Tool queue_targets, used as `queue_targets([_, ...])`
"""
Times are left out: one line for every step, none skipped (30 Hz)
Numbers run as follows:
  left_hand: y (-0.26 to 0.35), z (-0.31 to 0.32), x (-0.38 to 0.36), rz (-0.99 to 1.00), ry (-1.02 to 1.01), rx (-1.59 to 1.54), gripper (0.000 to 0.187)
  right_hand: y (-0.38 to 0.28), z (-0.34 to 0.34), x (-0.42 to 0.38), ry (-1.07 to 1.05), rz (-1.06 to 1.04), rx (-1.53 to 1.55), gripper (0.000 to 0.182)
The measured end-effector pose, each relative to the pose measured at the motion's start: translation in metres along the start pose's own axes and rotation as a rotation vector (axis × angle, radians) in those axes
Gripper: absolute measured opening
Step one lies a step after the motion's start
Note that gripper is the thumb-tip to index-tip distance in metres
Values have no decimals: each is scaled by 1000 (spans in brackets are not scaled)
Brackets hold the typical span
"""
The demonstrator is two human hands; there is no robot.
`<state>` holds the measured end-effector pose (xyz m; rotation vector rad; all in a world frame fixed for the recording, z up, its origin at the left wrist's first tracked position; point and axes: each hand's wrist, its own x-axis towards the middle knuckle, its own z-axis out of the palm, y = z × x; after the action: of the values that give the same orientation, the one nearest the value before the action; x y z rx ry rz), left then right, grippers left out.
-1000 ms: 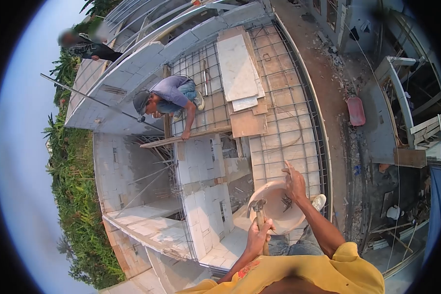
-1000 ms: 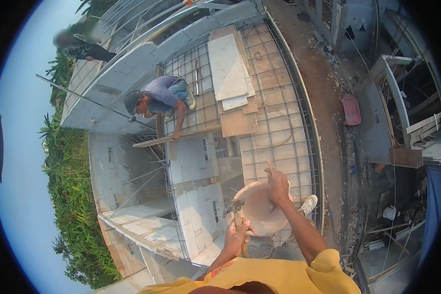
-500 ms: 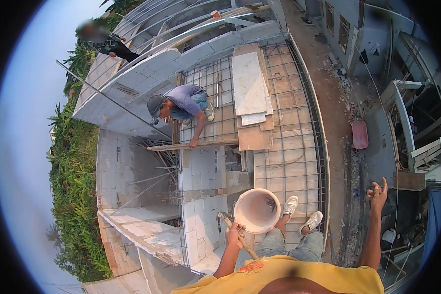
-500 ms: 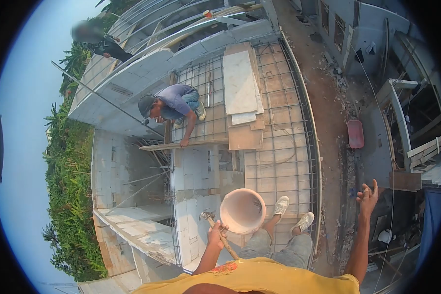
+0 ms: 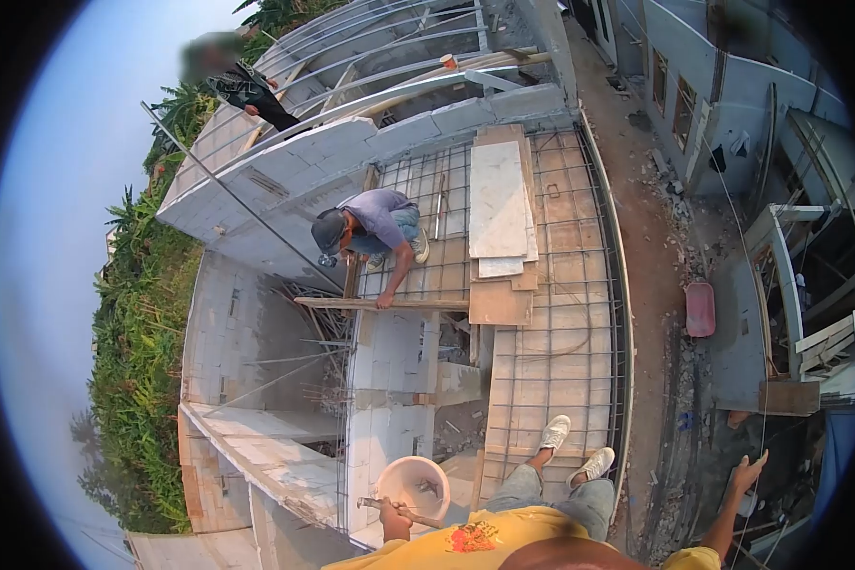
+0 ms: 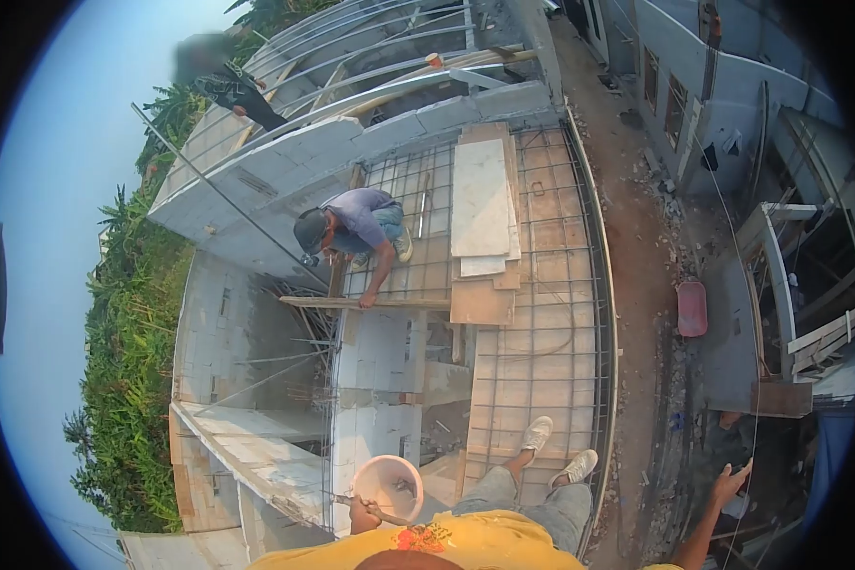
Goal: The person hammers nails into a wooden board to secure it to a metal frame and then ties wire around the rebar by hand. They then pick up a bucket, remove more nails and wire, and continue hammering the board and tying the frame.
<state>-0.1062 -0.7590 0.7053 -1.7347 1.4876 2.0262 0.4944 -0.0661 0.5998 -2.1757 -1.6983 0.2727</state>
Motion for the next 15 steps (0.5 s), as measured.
queue_targets([-1, 9, -25, 45, 57, 8, 26, -29, 0, -40, -160, -23, 42, 68])
queue_targets([-4, 3, -31, 67, 67, 54, 26, -46, 2, -80, -326, -88, 100, 73])
queue_targets([-6, 3, -34, 91, 67, 96, 27, -32, 22, -117, -482, -191, 266, 75])
queue_targets([-6, 4, -36, 116, 66, 139, 27, -69, 9, -158, -699, -112, 116, 74])
queue_targets([-6, 3, -38, 122, 78, 177, 26, -48, 37, -186, -1034, 78, 121, 76])
queue_targets([-8, 1, -37, 126, 83, 214, 26, -87, 17, -219, -1239, 288, 94, 83])
queue_targets([-11, -3, -35, 129, 92, 254, 25, -113, 4, -245, -1369, 174, -29, 85])
queue_targets([-12, -9, -29, 109, 78, 243, 25, -125, 4, -266, -1428, 92, -87, 85])
queue_targets([-14, -13, -23, 87, 62, 238, 26, -135, 10, -277, -1460, 22, -110, 85])
queue_targets([-17, -17, -18, 62, 48, 239, 26, -143, 15, -284, -1463, 18, -116, 85])
queue_targets([-21, -14, -18, 41, 71, 278, 26, -149, 20, -288, -1463, 14, -117, 85])
queue_targets([-21, -10, -30, 22, 94, 315, 27, -154, 23, -289, -1458, 20, -116, 84])
queue_targets([-23, -3, -36, 3, 117, 350, 27, -157, 27, -289, -1452, 29, -117, 84])
queue_targets([-26, 5, -36, 14, 83, 340, 28, -157, 30, -289, -1450, 38, -119, 84])
queue_targets([-29, 11, -34, 24, 55, 331, 29, -155, 32, -290, -1449, 50, -122, 84])
